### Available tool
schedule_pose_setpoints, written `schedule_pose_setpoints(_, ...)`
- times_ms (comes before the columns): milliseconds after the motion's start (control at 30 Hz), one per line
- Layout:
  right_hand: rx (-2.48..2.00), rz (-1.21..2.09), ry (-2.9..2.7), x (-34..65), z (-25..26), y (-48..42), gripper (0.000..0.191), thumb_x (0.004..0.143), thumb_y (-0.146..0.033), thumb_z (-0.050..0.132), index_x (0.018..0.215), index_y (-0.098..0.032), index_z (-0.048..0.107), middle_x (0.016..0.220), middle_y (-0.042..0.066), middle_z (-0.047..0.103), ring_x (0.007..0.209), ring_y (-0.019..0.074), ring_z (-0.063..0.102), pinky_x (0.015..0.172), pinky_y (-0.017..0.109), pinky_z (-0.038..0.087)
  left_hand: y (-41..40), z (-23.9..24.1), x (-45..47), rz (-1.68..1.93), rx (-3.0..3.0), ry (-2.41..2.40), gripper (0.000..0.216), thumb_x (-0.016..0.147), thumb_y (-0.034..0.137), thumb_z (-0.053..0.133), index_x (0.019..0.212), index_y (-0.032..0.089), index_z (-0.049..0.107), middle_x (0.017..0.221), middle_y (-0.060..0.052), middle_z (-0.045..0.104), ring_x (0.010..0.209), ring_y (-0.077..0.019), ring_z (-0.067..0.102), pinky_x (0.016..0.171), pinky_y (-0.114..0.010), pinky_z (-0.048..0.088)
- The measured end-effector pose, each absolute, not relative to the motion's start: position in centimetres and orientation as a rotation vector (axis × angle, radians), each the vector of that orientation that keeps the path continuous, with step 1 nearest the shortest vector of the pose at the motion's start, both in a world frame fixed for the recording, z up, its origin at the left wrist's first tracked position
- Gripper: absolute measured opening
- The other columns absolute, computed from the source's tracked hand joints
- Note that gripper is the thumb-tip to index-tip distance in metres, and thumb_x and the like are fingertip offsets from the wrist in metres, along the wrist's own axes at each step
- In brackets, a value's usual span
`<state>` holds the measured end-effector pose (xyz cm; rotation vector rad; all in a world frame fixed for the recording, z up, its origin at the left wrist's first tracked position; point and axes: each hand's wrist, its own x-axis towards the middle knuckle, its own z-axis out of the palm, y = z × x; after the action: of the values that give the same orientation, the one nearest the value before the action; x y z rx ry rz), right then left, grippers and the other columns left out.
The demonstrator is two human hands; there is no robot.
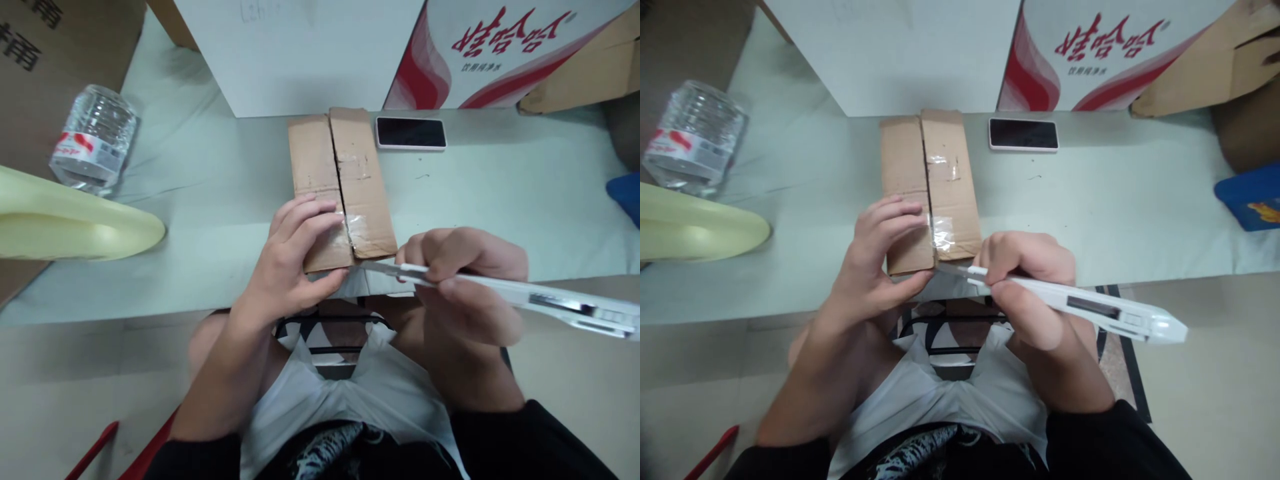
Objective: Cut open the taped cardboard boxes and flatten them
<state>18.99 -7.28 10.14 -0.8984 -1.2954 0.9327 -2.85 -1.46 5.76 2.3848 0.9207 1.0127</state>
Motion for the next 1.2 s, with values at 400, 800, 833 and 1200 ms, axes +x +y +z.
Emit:
schedule_pose_setpoints(400, -1.085, 0.644, -1.310, 18.3, 7.1, -6.1, 0.041, 0.095, -0.068, 0.067, 0.097, -0.027, 0.072, 0.077, 0.001, 0.075, 0.083, 0.0225, 0.080, 0.084, 0.041, 0.066, -1.7, 5.5, -3.2, 1.242, 2.422, 1.055, 0.041, 0.096, 0.041, 0.049, 0.136, 0.037, 0.055, 0.141, -0.009, 0.059, 0.134, -0.0348, 0.059, 0.121, -0.064, 0.048)
schedule_pose_setpoints(800, -1.208, 0.594, -1.330, 18.1, 7.1, -6.2, 0.038, 0.100, -0.064, 0.060, 0.095, -0.027, 0.071, 0.074, 0.001, 0.072, 0.080, 0.0224, 0.078, 0.082, 0.042, 0.065, -1.7, 4.8, -4.3, 1.482, 2.230, 1.461, 0.026, 0.106, 0.035, 0.034, 0.114, 0.028, 0.058, 0.136, -0.003, 0.066, 0.138, -0.0265, 0.061, 0.117, -0.061, 0.050)
schedule_pose_setpoints(833, -1.221, 0.585, -1.322, 18.1, 7.1, -6.2, 0.038, 0.100, -0.064, 0.061, 0.095, -0.027, 0.070, 0.073, 0.001, 0.071, 0.081, 0.0225, 0.078, 0.082, 0.042, 0.065, -1.7, 4.8, -4.5, 1.472, 2.231, 1.524, 0.030, 0.106, 0.037, 0.034, 0.117, 0.028, 0.059, 0.135, -0.003, 0.068, 0.138, -0.0271, 0.062, 0.118, -0.061, 0.050)
schedule_pose_setpoints(1200, -2.091, 0.445, -1.605, 24.1, 6.4, -3.4, 0.031, 0.089, -0.034, 0.067, 0.117, -0.024, 0.064, 0.089, 0.005, 0.077, 0.075, 0.0244, 0.069, 0.069, 0.035, 0.049, -0.9, 5.8, -4.2, 1.672, 2.196, 1.351, 0.018, 0.097, 0.028, 0.058, 0.112, 0.027, 0.069, 0.122, -0.002, 0.074, 0.118, -0.0281, 0.072, 0.105, -0.059, 0.060)
